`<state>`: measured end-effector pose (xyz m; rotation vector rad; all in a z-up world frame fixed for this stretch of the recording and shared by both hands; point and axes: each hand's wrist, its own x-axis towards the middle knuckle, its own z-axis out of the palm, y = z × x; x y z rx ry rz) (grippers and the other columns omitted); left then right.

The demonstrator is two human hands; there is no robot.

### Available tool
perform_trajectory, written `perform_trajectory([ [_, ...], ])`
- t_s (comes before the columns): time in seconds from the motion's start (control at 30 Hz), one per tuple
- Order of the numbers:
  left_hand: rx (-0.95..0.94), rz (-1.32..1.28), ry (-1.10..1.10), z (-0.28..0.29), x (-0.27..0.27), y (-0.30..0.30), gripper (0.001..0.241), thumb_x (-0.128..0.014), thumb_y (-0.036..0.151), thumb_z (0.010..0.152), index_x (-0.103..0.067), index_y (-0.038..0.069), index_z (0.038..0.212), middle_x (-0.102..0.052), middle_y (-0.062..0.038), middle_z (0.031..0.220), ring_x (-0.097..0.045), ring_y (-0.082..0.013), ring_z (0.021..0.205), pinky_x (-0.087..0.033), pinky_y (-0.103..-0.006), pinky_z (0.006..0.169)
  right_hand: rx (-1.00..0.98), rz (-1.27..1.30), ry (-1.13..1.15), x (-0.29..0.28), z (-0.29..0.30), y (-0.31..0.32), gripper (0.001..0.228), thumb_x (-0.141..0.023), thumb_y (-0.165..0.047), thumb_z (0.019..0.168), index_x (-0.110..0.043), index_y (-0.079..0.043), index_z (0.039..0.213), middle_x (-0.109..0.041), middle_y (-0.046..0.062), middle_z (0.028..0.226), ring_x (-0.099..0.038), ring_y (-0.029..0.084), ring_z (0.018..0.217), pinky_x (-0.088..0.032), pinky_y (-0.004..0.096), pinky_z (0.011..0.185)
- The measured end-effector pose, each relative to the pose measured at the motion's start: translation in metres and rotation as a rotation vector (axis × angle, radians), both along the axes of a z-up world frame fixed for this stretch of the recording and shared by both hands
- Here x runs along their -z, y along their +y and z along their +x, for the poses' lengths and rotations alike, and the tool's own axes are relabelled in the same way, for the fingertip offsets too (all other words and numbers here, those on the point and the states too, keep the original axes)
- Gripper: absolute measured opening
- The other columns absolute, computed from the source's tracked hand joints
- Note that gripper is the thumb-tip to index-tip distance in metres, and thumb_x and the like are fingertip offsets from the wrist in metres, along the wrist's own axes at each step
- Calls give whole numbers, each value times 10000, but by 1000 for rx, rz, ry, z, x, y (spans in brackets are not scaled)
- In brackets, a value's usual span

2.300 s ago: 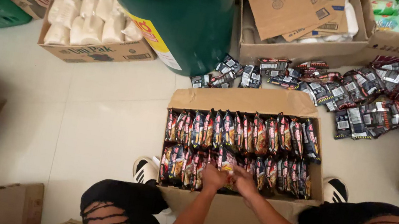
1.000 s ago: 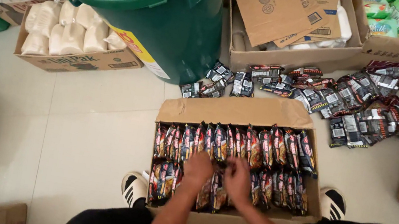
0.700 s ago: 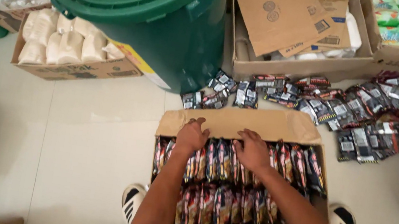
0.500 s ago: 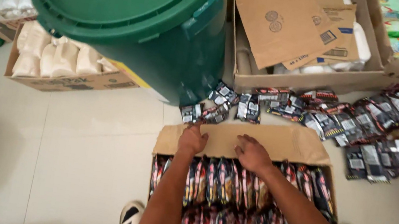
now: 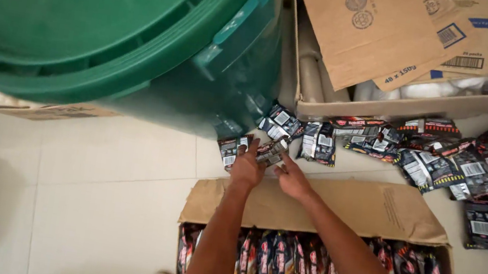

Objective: The person packs ramen packets by hand into a cardboard box, picking them up from the floor and arranging them in neat rows.

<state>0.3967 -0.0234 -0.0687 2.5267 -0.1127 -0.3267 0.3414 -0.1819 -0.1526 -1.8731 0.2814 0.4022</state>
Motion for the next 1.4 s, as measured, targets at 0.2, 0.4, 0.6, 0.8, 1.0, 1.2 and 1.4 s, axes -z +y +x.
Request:
perform_trajectory([
  [0.2,-117,-146,-42,-13,52,-6,469,-774,102,790,-693,161,1248,-686,-219,1204,-680,-414,1056,-558,-473,903,180,630,-276,78,4,25,842,-569,66,921,-113,-36,1621,-309,76,1622,-310,181,1478,-308,315,1168],
  [0.4,-167,-309,-149,-38,-7,-22,412,-660,15,808,-710,129,1201,-654,-218,1203,-674,-395,1047,-568,-437,898,693,677,159,-10,4,14,671,-673,-149,937,-324,-117,1510,-678,157,1208,-641,289,1013,-534,447,868],
  [0.6,111,-247,-439,-82,-111,-21,382,-631,-26,874,-716,107,1222,-570,-243,1375,-559,-440,1228,-483,-476,1044,656,955,287,-144,-11,-17,587,-693,-503,890,-611,-121,1328,-676,59,1055,-705,245,911,-595,444,770],
  [0.8,190,-480,-676,-143,-202,-17,408,-678,-7,723,-631,42,1126,-510,-294,1314,-531,-470,1205,-471,-503,999,598,902,119,-210,-63,-25,458,-715,-280,897,-585,-114,1303,-706,147,1134,-712,325,976,-598,546,883],
  [1.0,-388,-1147,-266,-188,-237,-28,421,-662,98,873,-552,69,1278,-667,-111,1156,-670,-207,939,-567,-352,819,560,1069,-76,-299,-148,-28,430,-658,-145,908,-498,-78,1301,-707,106,1198,-703,298,1052,-579,598,888],
  [1.2,-363,-1211,-46,-235,-254,-8,271,-763,192,956,-707,-50,1065,-727,-78,962,-645,-137,840,-530,-298,782,565,1181,-116,-347,-224,-30,380,-634,-108,889,-493,-141,1240,-684,103,1197,-702,312,1079,-573,610,938],
  [1.4,-324,-1327,159,-293,-302,15,160,-768,108,917,-700,28,1037,-698,-33,902,-635,-118,810,-530,-298,758,520,1067,-18,-356,-292,-38,211,-623,-214,962,-580,-91,1127,-711,115,1158,-709,304,1043,-591,603,930],
])
